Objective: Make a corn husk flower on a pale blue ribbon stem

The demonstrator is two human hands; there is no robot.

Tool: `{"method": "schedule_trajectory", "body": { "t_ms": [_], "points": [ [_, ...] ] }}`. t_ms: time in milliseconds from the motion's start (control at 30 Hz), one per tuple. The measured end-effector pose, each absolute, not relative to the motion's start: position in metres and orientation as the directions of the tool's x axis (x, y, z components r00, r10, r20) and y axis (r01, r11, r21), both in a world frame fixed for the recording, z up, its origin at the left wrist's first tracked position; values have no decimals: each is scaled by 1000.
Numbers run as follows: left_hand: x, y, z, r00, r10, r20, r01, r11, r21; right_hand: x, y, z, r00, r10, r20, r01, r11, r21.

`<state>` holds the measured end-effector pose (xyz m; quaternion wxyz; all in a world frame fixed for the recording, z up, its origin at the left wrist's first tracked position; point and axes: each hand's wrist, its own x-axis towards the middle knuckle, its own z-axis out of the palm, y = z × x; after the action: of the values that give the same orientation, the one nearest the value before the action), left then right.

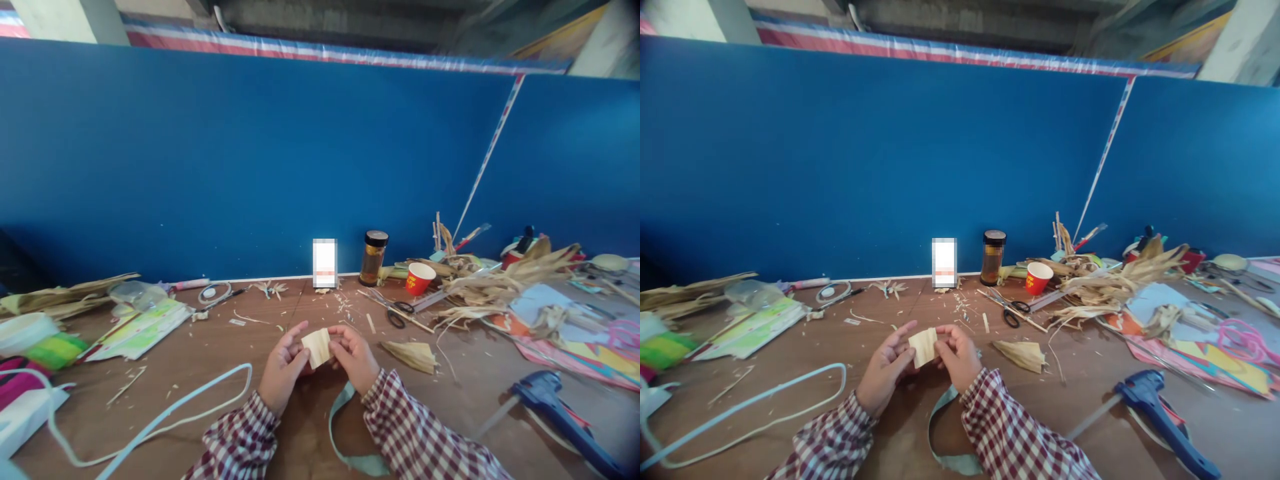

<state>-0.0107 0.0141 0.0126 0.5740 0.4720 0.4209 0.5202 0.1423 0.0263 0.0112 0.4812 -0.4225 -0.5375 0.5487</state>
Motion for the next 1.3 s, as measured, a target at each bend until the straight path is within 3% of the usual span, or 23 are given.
{"method": "schedule_trajectory", "body": {
  "t_ms": [167, 333, 467, 567, 667, 900, 1133, 1300],
  "points": [
    [-12, 15, 8, 99, 995, -32, -231, 55, 971, 145, 31, 6, -179, 983, 35, -137, 11, -991],
    [-11, 14, 8, 191, 981, -10, -121, 34, 992, 146, 32, 2, -151, 988, 6, -183, -22, -983],
    [-14, 14, 8, 188, 976, 107, 34, -115, 993, 145, 31, 3, -199, 980, 11, -279, -46, -959],
    [-16, 13, 9, 163, 958, 237, 236, -271, 933, 144, 30, 2, -239, 970, 49, -211, -2, -978],
    [-16, 10, 10, 206, 931, 302, 339, -357, 870, 143, 31, -1, -173, 984, 30, -152, 4, -988],
    [-7, 5, 11, 244, 953, 178, 204, -230, 952, 147, 34, -3, -81, 996, 28, -137, 17, -990],
    [-3, 0, 21, 295, 928, 229, 312, -320, 895, 150, 33, 2, -7, 998, 64, -80, 63, -995],
    [0, -2, 20, 314, 928, 199, 284, -291, 914, 153, 36, -2, 37, 996, 80, 38, 79, -996]
  ]
}}
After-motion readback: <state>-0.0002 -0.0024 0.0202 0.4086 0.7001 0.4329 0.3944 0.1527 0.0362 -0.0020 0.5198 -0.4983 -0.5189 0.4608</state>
